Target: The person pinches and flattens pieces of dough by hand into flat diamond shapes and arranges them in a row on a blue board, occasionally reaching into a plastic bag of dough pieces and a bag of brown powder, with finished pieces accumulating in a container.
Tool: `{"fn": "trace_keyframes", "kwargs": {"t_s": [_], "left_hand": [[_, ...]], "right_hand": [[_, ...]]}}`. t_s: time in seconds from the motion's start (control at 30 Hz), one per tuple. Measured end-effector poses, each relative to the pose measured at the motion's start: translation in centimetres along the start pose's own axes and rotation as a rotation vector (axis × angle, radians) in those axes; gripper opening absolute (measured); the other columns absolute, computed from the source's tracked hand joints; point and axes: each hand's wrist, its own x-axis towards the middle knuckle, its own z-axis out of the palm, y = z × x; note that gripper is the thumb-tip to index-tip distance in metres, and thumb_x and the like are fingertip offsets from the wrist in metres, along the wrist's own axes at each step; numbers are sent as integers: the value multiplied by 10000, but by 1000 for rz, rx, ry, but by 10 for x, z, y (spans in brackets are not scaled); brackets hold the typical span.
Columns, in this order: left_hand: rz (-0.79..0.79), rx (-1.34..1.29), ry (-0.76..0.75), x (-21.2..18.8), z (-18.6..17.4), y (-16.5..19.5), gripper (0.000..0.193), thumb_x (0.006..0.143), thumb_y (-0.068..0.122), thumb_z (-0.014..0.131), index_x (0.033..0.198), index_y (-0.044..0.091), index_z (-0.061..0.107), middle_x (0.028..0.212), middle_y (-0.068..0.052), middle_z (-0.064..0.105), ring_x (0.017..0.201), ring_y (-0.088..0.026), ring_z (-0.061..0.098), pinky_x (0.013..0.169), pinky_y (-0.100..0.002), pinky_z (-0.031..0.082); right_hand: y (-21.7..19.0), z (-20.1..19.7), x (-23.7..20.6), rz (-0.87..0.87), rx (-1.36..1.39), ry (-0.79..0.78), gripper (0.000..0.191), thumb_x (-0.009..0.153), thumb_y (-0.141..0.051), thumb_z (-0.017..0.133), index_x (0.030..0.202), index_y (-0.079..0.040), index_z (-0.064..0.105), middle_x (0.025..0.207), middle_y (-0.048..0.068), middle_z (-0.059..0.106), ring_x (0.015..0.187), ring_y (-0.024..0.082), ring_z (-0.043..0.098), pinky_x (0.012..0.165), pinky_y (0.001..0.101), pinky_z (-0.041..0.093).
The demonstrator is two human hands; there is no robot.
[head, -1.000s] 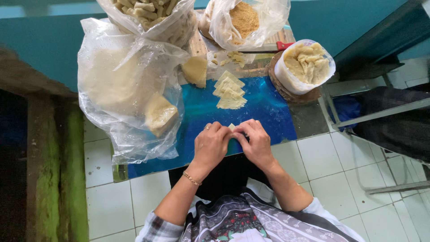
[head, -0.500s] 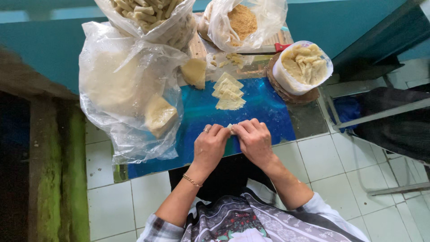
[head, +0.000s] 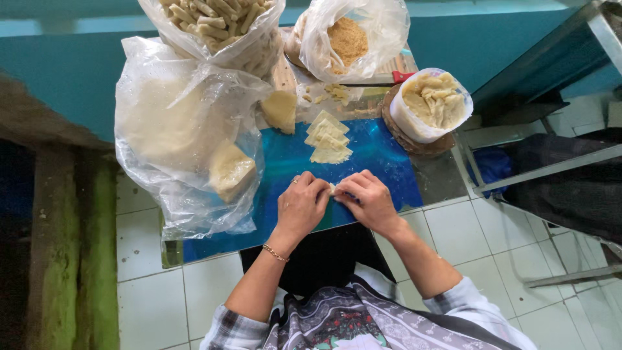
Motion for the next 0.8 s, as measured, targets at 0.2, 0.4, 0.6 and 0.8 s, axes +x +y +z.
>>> {"fn": "trace_keyframes", "kwargs": {"t_s": [0.2, 0.4, 0.6, 0.8], "left_hand": [[156, -2, -16, -5, -3, -8, 109, 880, 109, 709, 985, 133, 692, 956, -44, 656, 881, -274, 681, 697, -405, 560], [79, -51, 85, -2, 3, -7, 192, 915, 79, 669, 1103, 93, 708, 965, -96, 661, 848, -318, 679, 703, -414, 561], [-56, -270, 149, -2, -2, -7, 189, 961, 42, 622, 1132, 55, 700, 995, -133, 679, 839, -349, 684, 713, -427, 542], [-42, -229, 139, -2, 0, -9, 160, 948, 69, 643, 1094, 73, 708, 998, -123, 678, 831, -342, 694, 714, -420, 559]], "right_hand": [[0, 15, 0, -37, -227, 84, 165, 842, -105, 763, 1002, -119, 725, 971, 42, 698, 918, 265, 638, 793, 382, 524], [-18, 13, -5, -185, -479, 69, 335, 869, -144, 674, 1188, -68, 746, 1114, 49, 719, 1018, 230, 656, 838, 427, 525], [21, -3, 78, -26, -179, -79, 113, 912, -135, 700, 1014, -98, 730, 974, 141, 742, 862, 339, 703, 731, 447, 533], [2, -29, 256, -309, -182, 275, 245, 1005, -26, 645, 1245, -53, 687, 1071, 192, 704, 961, 397, 676, 782, 491, 537]]}}
